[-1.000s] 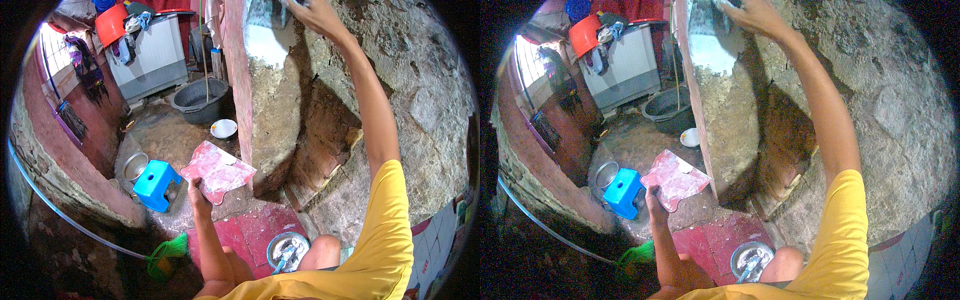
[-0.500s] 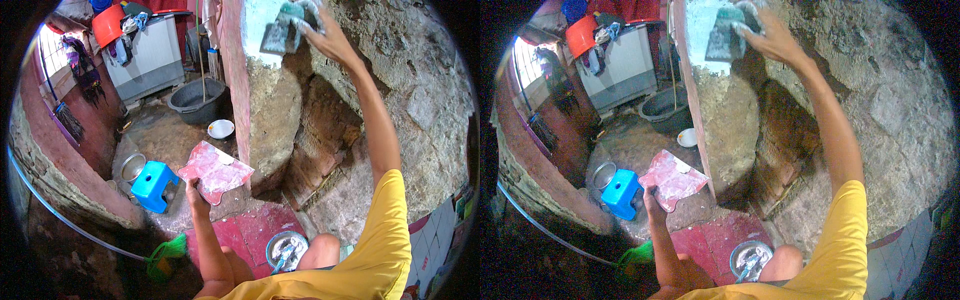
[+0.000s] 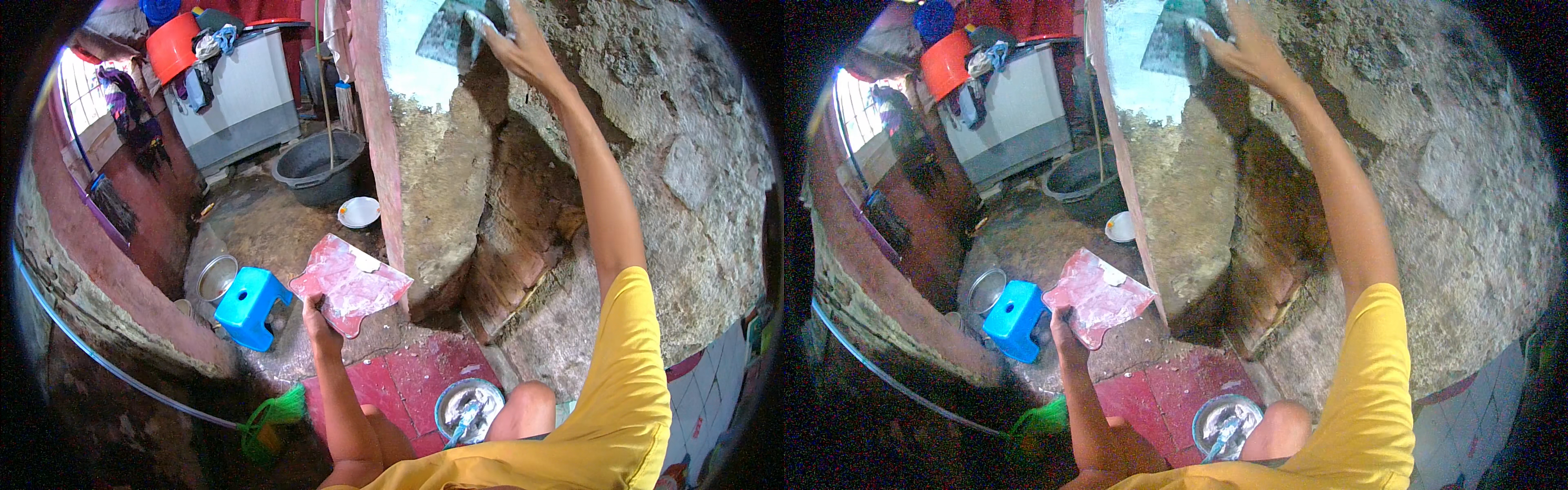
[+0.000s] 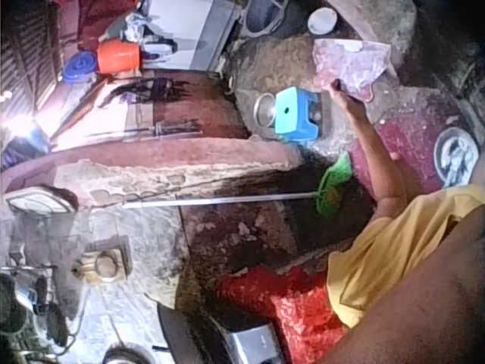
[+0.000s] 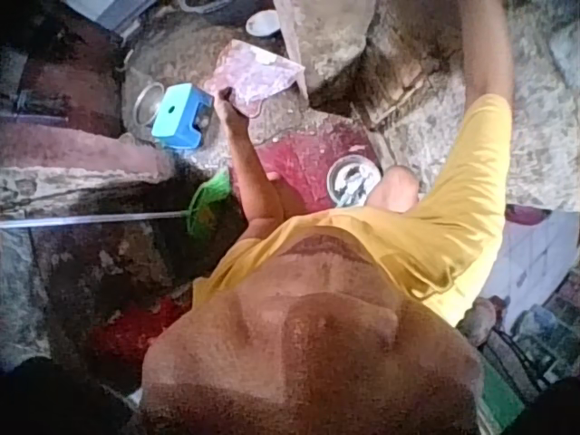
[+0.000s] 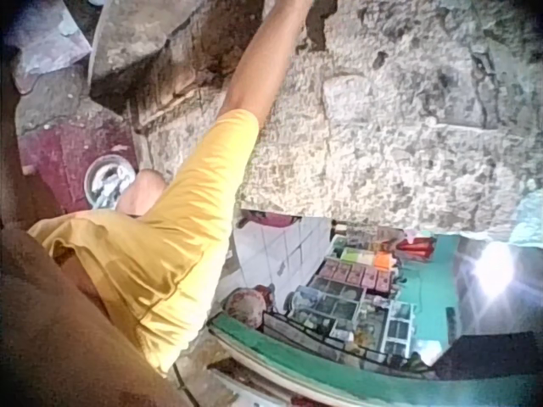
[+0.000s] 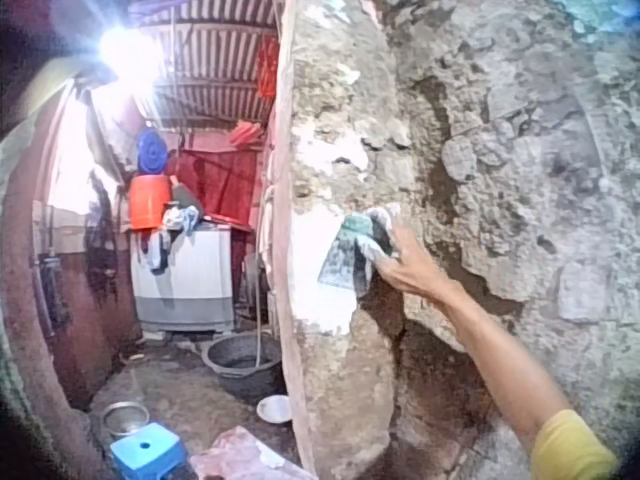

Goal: The person applies plaster to a wall using a putty knife and a hawk board, taking material from a bowl and spreading it across the stone surface.

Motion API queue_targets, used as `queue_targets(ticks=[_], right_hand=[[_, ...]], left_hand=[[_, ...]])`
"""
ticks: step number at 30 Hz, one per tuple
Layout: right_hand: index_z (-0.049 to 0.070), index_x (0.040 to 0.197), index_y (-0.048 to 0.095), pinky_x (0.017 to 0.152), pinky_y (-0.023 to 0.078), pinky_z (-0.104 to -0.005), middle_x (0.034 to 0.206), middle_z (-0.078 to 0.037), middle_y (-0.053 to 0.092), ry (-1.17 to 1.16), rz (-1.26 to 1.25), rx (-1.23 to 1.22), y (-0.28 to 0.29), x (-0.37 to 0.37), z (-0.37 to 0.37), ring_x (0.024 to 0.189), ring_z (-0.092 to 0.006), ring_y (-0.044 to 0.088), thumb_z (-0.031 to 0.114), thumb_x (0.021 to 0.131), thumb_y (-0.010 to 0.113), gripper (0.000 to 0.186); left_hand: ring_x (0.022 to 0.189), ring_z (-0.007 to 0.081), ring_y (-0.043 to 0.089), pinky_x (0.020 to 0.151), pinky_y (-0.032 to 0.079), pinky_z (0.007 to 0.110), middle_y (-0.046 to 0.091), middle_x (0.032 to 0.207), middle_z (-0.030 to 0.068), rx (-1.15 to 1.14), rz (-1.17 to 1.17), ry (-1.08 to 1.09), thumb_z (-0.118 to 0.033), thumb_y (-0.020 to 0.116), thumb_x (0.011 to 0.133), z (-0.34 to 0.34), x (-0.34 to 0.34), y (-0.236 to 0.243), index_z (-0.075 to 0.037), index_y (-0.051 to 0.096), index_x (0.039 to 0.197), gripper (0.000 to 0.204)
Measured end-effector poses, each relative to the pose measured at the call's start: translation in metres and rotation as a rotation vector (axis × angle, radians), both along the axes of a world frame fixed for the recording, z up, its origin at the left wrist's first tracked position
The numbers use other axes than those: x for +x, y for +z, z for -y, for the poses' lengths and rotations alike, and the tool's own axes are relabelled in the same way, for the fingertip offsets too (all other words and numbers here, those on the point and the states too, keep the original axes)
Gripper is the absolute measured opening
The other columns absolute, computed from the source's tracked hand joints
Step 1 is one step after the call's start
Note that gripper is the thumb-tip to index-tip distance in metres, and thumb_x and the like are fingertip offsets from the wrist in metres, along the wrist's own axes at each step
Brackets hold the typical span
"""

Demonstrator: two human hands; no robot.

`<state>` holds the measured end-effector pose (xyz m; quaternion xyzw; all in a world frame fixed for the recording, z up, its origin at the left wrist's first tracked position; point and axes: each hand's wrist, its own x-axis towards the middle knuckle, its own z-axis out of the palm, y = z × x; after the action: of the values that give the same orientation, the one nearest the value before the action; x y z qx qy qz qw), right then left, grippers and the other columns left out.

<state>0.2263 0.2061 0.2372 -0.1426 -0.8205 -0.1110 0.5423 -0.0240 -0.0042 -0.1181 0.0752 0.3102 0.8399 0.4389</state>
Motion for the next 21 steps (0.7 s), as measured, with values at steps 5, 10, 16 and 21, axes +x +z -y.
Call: queue_targets(ticks=[5, 10, 16, 21], right_hand=[[0.001, 0.109, 0.043, 0.084, 0.036, -0.0357, 0.104, -0.018, 0.049, 0.017, -0.132, 0.056, 0.033, 0.008, 0.005, 0.097, -0.0288, 0.047, 0.025, 0.079, 0.052, 0.039], [0.004, 0.104, 0.044, 0.079, 0.037, -0.0293, 0.096, -0.010, 0.051, 0.184, -0.254, -0.033, 0.049, 0.013, 0.029, 0.091, -0.0174, 0.047, 0.018, 0.081, 0.050, 0.028], [0.004, 0.111, 0.043, 0.087, 0.035, -0.0380, 0.106, -0.019, 0.047, 0.060, 0.094, 0.195, 0.015, 0.003, 0.006, 0.101, -0.0336, 0.045, 0.028, 0.078, 0.054, 0.043], [0.006, 0.115, 0.041, 0.088, 0.035, -0.0384, 0.109, -0.019, 0.046, -0.018, 0.113, 0.173, 0.021, -0.004, -0.013, 0.102, -0.0329, 0.044, 0.027, 0.078, 0.054, 0.044]], left_hand=[[0.073, 0.0202, 0.053, 0.069, 0.046, 0.034, 0.051, 0.078, 0.0057, 0.012, -0.024, 0.023, -0.019, 0.045, 0.074, -0.002, -0.001, -0.003, -0.004, 0.050, 0.080, 0.017], [0.073, 0.0200, 0.053, 0.068, 0.046, 0.034, 0.051, 0.078, 0.0054, -0.016, -0.052, 0.022, -0.021, 0.046, 0.074, -0.004, -0.003, -0.006, -0.004, 0.049, 0.081, 0.018], [0.073, 0.0203, 0.052, 0.069, 0.045, 0.034, 0.050, 0.079, 0.0058, -0.026, -0.008, 0.000, -0.021, 0.045, 0.074, 0.000, -0.002, -0.002, -0.004, 0.049, 0.082, 0.019], [0.074, 0.0206, 0.052, 0.070, 0.045, 0.034, 0.050, 0.079, 0.0057, -0.027, -0.022, 0.001, -0.020, 0.044, 0.075, -0.003, 0.003, 0.002, -0.004, 0.049, 0.084, 0.020]])
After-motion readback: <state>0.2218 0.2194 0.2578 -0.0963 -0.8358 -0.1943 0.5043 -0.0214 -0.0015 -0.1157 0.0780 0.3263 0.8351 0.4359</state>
